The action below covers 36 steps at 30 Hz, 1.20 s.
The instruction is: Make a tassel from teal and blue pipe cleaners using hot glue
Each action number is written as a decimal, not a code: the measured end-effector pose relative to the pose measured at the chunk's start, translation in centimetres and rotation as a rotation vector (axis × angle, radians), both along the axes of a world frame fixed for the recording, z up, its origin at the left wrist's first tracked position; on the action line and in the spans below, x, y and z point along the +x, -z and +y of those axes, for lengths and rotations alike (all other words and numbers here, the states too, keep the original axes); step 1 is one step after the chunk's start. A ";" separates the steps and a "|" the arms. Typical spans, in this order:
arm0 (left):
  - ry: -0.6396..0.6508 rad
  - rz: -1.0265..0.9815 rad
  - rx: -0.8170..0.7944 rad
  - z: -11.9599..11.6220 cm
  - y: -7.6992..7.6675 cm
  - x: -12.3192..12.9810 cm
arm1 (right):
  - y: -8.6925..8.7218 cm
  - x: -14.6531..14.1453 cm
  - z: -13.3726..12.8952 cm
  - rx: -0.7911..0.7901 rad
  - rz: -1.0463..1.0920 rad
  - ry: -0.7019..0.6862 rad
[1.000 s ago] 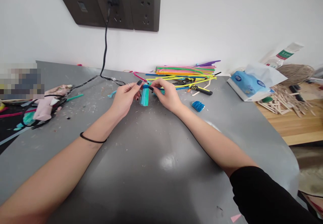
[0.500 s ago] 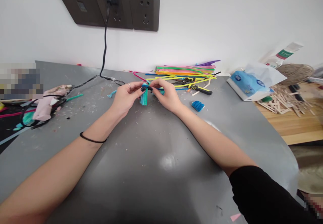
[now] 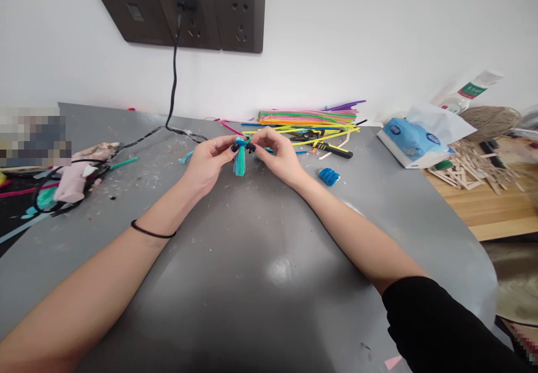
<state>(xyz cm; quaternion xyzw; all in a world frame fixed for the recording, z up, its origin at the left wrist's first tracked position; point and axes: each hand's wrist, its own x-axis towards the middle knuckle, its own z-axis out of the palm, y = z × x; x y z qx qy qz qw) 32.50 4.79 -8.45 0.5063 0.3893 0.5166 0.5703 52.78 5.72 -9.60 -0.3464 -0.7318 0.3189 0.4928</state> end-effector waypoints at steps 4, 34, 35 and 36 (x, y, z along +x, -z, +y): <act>0.038 -0.003 0.022 -0.2 -0.3 0.1 | -0.1 0.0 0.1 -0.008 0.009 -0.012; 0.115 -0.056 -0.038 0.3 0.8 -0.1 | 0.5 -0.1 0.3 0.023 -0.060 -0.001; 0.121 -0.062 -0.040 0.4 0.8 -0.1 | 0.5 -0.1 0.3 0.026 -0.059 -0.004; 0.127 -0.070 -0.042 0.4 0.9 -0.1 | 0.5 -0.1 0.3 0.029 -0.059 -0.006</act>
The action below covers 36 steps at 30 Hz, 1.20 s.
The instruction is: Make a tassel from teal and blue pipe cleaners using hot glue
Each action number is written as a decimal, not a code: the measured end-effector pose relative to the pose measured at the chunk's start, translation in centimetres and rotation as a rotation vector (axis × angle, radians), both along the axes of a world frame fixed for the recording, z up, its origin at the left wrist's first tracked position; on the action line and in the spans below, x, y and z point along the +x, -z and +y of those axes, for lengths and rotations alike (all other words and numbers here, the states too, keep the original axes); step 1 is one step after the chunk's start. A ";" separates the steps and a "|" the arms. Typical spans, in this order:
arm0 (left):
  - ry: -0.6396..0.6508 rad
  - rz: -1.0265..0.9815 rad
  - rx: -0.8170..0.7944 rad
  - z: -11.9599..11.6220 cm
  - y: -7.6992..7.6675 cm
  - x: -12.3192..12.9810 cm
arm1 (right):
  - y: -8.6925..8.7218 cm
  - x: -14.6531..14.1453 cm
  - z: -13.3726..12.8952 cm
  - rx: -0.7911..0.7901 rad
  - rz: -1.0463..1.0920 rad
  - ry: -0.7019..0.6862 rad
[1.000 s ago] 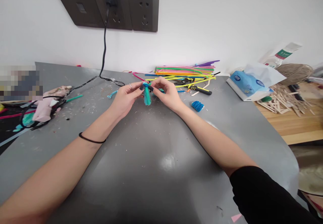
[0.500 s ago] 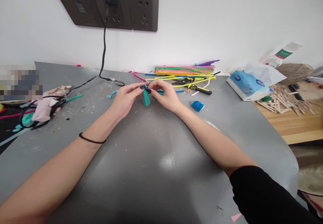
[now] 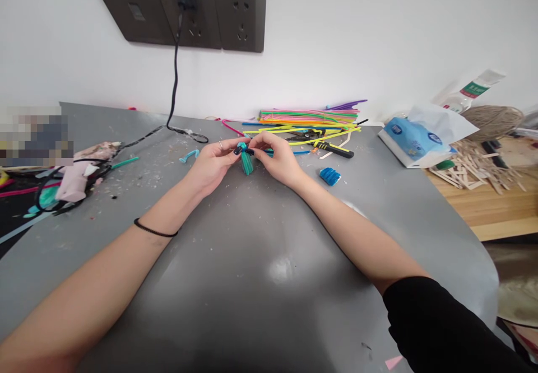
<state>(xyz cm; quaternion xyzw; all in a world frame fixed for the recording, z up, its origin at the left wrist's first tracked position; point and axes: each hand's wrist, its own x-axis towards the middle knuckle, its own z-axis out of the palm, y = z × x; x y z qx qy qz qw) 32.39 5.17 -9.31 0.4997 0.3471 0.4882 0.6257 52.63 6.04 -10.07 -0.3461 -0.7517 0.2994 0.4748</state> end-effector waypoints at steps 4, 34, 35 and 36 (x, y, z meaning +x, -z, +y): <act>0.005 -0.033 -0.007 0.1 0.1 0.1 | 0.0 0.0 0.1 0.000 -0.017 0.006; -0.039 -0.004 -0.112 -0.2 -0.3 0.6 | -0.1 0.2 0.0 0.023 -0.084 0.009; -0.042 -0.001 -0.112 -0.2 -0.3 0.6 | -0.2 0.1 0.0 0.017 -0.088 0.017; -0.045 0.000 -0.111 -0.2 -0.2 0.6 | -0.2 0.1 0.0 0.012 -0.091 0.028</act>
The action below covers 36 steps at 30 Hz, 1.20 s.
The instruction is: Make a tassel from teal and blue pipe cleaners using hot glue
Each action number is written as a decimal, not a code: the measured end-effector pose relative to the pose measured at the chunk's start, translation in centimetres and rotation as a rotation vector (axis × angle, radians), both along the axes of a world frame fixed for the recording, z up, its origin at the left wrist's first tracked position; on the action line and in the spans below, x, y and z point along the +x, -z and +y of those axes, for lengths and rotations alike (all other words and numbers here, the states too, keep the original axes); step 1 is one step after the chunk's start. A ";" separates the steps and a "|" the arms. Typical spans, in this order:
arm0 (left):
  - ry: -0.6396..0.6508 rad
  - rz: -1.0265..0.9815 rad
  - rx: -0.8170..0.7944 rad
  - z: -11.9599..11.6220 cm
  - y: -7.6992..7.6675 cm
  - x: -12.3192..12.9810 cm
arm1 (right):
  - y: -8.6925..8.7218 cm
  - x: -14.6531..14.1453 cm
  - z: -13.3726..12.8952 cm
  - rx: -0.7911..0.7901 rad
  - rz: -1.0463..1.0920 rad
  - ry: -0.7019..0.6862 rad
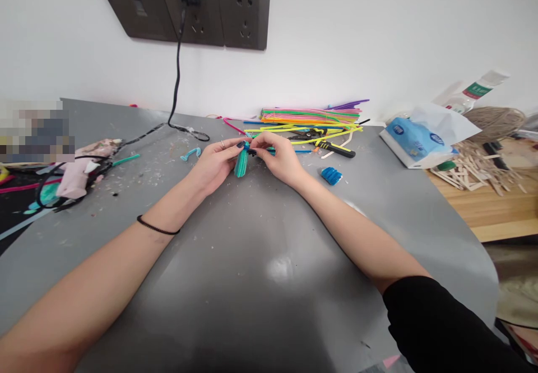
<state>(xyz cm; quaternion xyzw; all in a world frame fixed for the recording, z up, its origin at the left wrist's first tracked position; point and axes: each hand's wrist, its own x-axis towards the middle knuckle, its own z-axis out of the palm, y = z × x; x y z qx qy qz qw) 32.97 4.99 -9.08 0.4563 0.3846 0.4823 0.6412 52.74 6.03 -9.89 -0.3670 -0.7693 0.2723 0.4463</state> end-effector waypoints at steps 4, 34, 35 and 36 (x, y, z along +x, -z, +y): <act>-0.035 -0.002 0.012 0.0 0.2 0.0 | 0.2 -0.1 0.0 -0.005 -0.007 0.026; -0.010 0.052 0.070 0.1 0.2 -0.3 | 0.3 0.1 0.0 0.046 -0.009 0.038; -0.015 0.067 0.083 0.0 0.1 -0.2 | 0.3 0.1 0.0 0.051 -0.004 0.037; -0.019 0.079 0.093 -0.1 -0.1 -0.2 | 0.3 0.1 0.0 0.055 0.000 0.037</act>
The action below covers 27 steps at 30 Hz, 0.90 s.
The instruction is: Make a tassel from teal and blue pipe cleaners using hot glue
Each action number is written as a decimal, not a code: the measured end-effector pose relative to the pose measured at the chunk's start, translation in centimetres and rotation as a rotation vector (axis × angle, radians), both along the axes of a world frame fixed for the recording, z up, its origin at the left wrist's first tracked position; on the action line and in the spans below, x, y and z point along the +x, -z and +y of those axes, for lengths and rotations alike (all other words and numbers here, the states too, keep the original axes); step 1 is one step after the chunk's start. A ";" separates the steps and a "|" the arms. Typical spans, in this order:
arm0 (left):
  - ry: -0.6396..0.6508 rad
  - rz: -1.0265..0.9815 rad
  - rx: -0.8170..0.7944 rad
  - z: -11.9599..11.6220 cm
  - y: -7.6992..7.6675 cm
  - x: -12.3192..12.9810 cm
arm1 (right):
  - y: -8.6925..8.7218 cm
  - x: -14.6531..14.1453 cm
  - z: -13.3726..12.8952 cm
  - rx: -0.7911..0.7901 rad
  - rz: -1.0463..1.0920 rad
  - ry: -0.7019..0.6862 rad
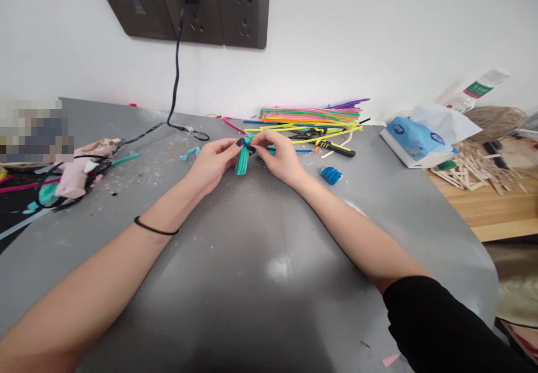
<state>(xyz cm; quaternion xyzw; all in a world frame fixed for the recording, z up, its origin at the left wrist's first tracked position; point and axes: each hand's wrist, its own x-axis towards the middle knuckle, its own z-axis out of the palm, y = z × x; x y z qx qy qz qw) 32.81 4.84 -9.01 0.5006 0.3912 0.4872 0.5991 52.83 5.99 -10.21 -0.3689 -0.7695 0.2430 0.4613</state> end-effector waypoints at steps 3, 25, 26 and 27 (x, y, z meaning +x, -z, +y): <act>-0.005 0.018 0.000 -0.2 -0.3 0.2 | 0.1 0.0 0.0 -0.002 -0.001 0.008; -0.048 -0.017 0.040 -0.2 0.2 0.3 | -0.5 -0.2 -0.6 0.027 0.004 -0.004; -0.045 -0.021 0.040 -0.2 0.2 0.3 | -0.5 -0.2 -0.6 0.025 0.002 -0.001; -0.041 -0.022 0.039 -0.2 0.2 0.3 | -0.5 -0.2 -0.6 0.024 -0.001 0.005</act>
